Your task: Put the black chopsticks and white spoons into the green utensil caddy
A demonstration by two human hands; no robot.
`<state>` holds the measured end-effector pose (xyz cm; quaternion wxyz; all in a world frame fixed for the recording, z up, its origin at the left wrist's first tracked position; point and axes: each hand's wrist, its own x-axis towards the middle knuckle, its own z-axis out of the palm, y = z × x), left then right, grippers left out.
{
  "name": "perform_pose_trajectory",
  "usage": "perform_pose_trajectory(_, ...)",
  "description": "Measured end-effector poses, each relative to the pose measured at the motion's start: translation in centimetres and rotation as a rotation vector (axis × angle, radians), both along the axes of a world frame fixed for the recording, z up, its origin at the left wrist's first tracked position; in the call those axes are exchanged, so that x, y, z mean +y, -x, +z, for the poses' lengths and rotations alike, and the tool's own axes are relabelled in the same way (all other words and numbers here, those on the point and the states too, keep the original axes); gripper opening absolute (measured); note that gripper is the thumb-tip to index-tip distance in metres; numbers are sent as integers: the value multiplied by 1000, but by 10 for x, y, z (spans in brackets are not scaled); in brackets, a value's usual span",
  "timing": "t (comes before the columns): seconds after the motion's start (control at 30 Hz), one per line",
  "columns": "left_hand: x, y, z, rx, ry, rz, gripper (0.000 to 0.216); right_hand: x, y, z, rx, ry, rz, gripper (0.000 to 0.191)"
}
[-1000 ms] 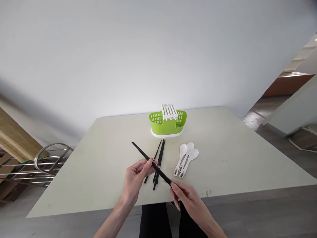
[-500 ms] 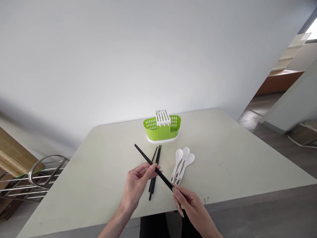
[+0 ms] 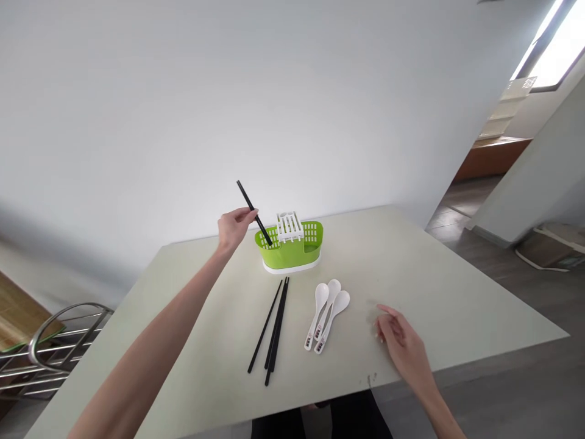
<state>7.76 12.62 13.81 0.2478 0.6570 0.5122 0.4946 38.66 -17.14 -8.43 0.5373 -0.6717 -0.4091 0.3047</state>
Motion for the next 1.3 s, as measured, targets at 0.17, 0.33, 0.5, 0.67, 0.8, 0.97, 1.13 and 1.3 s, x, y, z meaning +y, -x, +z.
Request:
perform_pose_trajectory(0.17, 33, -20, -39, 256, 2, -20, 26, 2, 9, 2, -95, -9, 83, 53)
perform_pose_trajectory(0.33, 49, -22, -58, 321, 28, -43, 31, 5, 8, 2, -125, 21, 84, 51)
perform_pose_trajectory(0.5, 58, -19, -69, 378, 7, -56, 28, 6, 10, 4, -139, 33, 67, 50)
perform_pose_trajectory(0.67, 64, -18, -72, 415, -51, -22, 30, 6, 10, 4, -150, 39, 52, 51)
perform_pose_trajectory(0.8, 53, -10, -67, 373, -80, -10, 40, 7, 9, 2, -149, 56, 57, 52)
perform_pose_trajectory(0.97, -1, 22, -86, 131, -161, 149, 39, 6, 9, -2, -171, 81, 53, 53)
perform_pose_trajectory(1.13, -93, 62, -144, 265, -82, 45, 31, 4, 10, 0, -200, 64, 34, 50)
perform_pose_trajectory(1.3, -168, 77, -178, 382, 36, -81, 28, 35, 15, 30, -362, -145, 28, 36)
